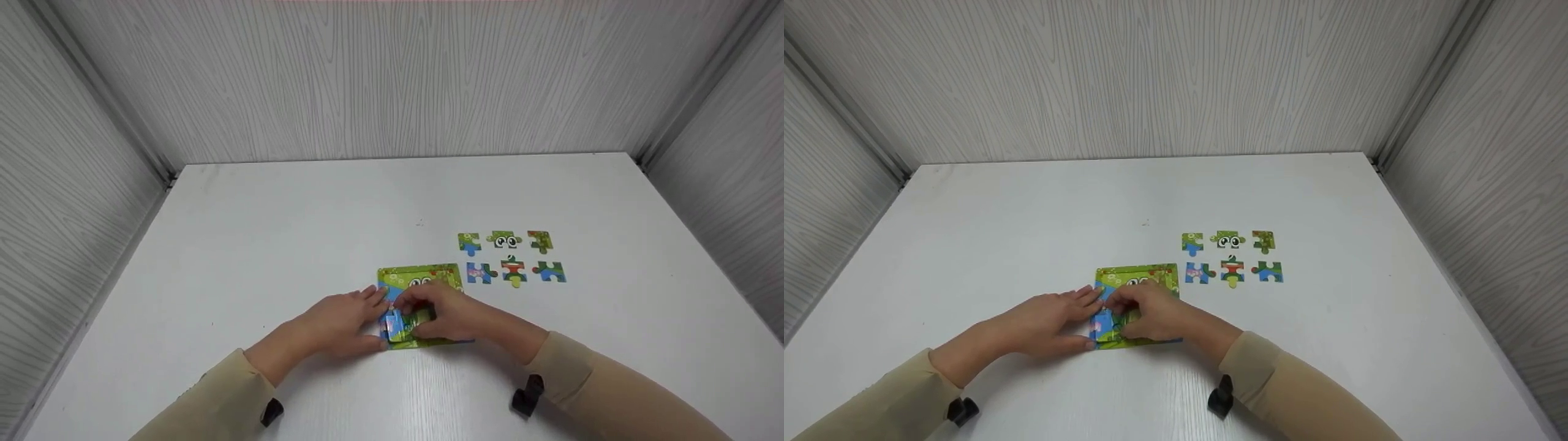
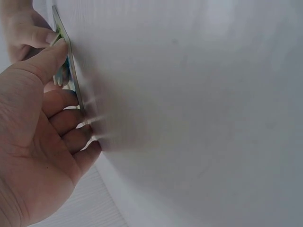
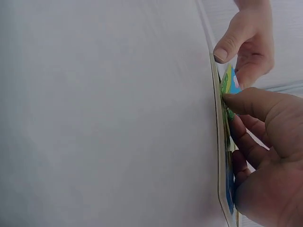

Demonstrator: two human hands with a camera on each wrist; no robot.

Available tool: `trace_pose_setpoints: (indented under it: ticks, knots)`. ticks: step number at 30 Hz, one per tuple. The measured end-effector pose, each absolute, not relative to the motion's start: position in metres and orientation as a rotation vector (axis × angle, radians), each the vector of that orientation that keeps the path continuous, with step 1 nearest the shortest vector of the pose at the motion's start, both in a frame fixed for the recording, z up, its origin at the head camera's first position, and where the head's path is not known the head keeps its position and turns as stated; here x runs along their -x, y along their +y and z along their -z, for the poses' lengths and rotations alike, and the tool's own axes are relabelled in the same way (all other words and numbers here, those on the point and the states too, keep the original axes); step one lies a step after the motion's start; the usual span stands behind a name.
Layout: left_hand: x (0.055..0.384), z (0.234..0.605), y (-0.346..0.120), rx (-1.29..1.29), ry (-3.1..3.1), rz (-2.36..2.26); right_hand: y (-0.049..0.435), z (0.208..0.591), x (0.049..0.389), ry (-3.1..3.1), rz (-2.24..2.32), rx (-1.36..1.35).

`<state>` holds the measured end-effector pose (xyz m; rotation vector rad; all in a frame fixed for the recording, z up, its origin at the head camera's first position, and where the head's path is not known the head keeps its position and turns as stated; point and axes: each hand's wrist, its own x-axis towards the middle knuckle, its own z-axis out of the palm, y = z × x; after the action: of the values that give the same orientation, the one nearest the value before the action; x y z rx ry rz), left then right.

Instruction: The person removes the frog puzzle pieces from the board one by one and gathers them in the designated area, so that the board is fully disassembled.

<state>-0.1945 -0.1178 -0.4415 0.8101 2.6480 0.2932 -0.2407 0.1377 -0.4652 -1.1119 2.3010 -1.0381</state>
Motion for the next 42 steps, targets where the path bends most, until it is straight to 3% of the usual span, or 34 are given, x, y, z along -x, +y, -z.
trace_pose_setpoints:
  ticks: [42]
  knots:
    - [0.195, 0.443, -0.12, -0.817, 2.65, -0.308, 0.136, 0.466, 0.231, 2.45, 0.865, 1.268]
